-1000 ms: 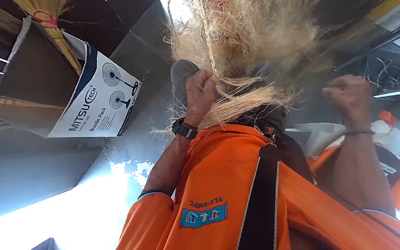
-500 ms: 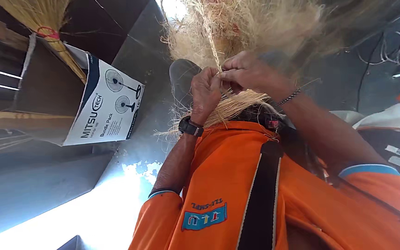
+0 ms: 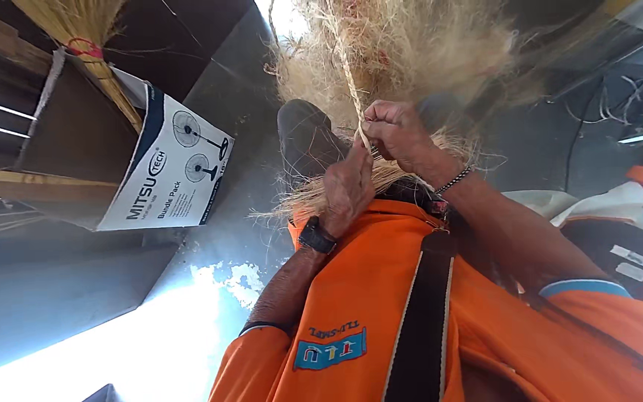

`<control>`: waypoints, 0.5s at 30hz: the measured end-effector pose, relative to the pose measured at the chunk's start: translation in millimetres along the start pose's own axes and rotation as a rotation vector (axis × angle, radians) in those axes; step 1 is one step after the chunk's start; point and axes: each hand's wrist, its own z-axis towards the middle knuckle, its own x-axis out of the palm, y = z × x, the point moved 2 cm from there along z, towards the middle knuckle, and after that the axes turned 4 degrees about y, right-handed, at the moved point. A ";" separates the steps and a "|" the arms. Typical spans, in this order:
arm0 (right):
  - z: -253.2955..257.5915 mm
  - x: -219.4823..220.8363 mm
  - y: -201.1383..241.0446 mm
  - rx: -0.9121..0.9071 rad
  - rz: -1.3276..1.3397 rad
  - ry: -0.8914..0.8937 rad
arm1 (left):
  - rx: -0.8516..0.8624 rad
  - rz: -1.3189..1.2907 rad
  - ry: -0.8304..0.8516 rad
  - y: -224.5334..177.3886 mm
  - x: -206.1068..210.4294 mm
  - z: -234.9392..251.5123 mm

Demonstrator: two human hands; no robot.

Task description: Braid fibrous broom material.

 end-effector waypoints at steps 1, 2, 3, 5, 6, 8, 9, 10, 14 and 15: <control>-1.5 0.8 -1.4 0.048 0.087 -0.001 | -0.003 0.030 0.036 -2.9 1.9 -5.3; -3.3 1.0 -2.3 0.104 0.172 0.008 | 0.001 0.044 0.060 -2.7 3.7 -8.0; -4.9 2.0 -4.1 0.152 0.255 0.003 | 0.021 0.033 0.062 -0.1 5.3 -9.5; -7.3 1.1 -7.1 0.207 0.351 0.031 | 0.065 -0.047 0.028 7.6 4.2 -9.8; -7.5 -0.5 -7.1 0.218 0.360 0.045 | 0.059 -0.099 0.003 11.0 0.2 -8.4; -6.3 -3.7 -4.7 0.228 0.351 0.059 | -0.005 -0.181 -0.097 23.0 -5.6 4.9; -6.5 -4.3 -3.7 0.235 0.348 0.066 | -0.059 -0.214 -0.107 27.6 -8.1 12.9; -6.3 -4.3 -3.0 0.237 0.354 0.068 | -0.115 -0.249 -0.075 29.8 -10.5 21.1; -2.4 -4.4 -3.4 0.225 0.345 0.089 | -0.207 -0.479 0.096 29.4 -4.4 50.4; -2.5 -5.9 -3.3 0.224 0.335 0.094 | -0.195 -0.526 0.090 30.4 0.6 54.2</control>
